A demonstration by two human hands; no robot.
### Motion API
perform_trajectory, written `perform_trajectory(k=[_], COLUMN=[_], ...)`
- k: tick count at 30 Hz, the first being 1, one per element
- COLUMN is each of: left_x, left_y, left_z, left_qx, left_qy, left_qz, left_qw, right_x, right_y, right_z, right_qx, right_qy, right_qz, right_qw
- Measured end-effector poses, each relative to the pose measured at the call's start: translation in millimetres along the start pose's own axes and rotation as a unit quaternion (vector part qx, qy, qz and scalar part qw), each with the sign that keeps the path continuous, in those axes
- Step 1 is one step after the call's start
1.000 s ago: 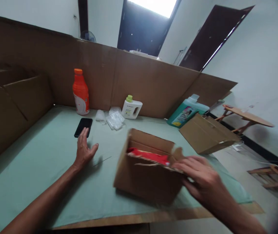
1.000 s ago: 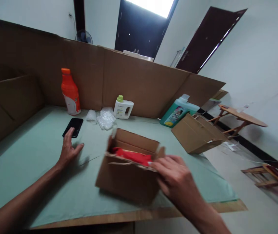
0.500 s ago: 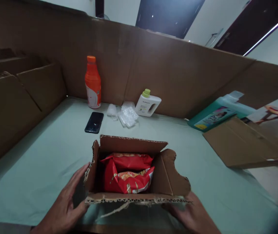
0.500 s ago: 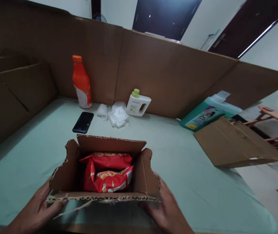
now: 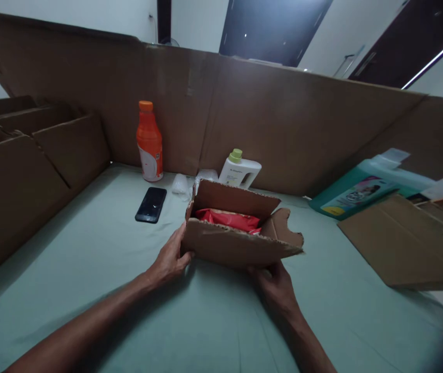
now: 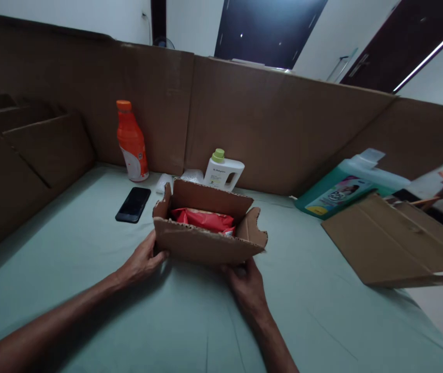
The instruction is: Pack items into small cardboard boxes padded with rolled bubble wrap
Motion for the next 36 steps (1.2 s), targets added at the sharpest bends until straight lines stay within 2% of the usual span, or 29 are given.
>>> perform_trajectory(k=[2,4,6,8,10,12,14,18,20,22,24,26,30,33,36], left_x=[-8.2,-7.9,-1.0,13.8,35.9,58.4,70.7,66.6,63.1,67.5,80.4,98.0,126.7,127.1,109.6], left_y=[-3.8,-7.6,-11.0,-15.4,-21.4,-27.8,-34.3,-48.5,-55.5,-61.2,-64.0,-62.6,-49.4,-42.3,-40.8], left_z=[-1.1,-9.1,-13.6,-5.4,18.8,54.8,94.6,159.1,176.4,181.0,170.7,144.5,54.2,-21.1,-77.2], left_qx=[-0.004,-0.008,-0.012,-0.015,-0.014,-0.009,-0.003,0.019,0.037,0.059,0.078,0.093,0.128,0.183,0.243], left_qy=[-0.016,-0.026,-0.038,-0.04,-0.017,0.026,0.057,0.081,0.093,0.118,0.153,0.185,0.22,0.235,0.263], left_qz=[-0.026,-0.032,-0.028,-0.001,0.06,0.123,0.153,0.157,0.139,0.112,0.075,0.029,-0.057,-0.132,-0.272], left_qw=[1.0,0.999,0.999,0.999,0.998,0.992,0.987,0.984,0.985,0.985,0.982,0.978,0.965,0.946,0.893], right_x=[-5.9,-11.6,-14.5,-15.6,-16.7,-17.3,-17.4,-16.2,-15.8,-15.3,-15.3,-16.0,-17.5,-20.1,-20.7], right_y=[7.7,19.4,29.7,33.0,30.6,26.8,24.8,25.5,26.3,25.7,23.3,18.6,5.8,2.6,4.6], right_z=[4.3,5.8,7.3,9.2,10.9,11.6,11.1,8.8,8.8,9.5,10.1,10.2,9.4,12.2,15.2], right_qx=[0.004,-0.007,-0.028,-0.035,-0.03,-0.024,-0.024,-0.022,-0.012,0.001,0.007,0.007,0.02,0.025,0.025], right_qy=[-0.007,-0.022,-0.033,-0.039,-0.043,-0.042,-0.038,-0.031,-0.028,-0.023,-0.021,-0.025,-0.036,-0.038,-0.04], right_qz=[0.024,0.026,0.021,0.02,0.021,0.024,0.021,0.002,-0.001,0.002,0.01,0.017,0.017,0.009,0.011], right_qw=[1.0,0.999,0.999,0.998,0.998,0.999,0.999,0.999,1.0,1.0,1.0,1.0,0.999,0.999,0.999])
Point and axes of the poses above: each hand's wrist, its own z-axis towards the middle knuckle, its own x-axis out of the back of the hand, y = z × x, the point moved 9 cm from there along z, towards the middle knuckle, and after that the axes turned 11 degrees about -x, right-handed, at the moved point
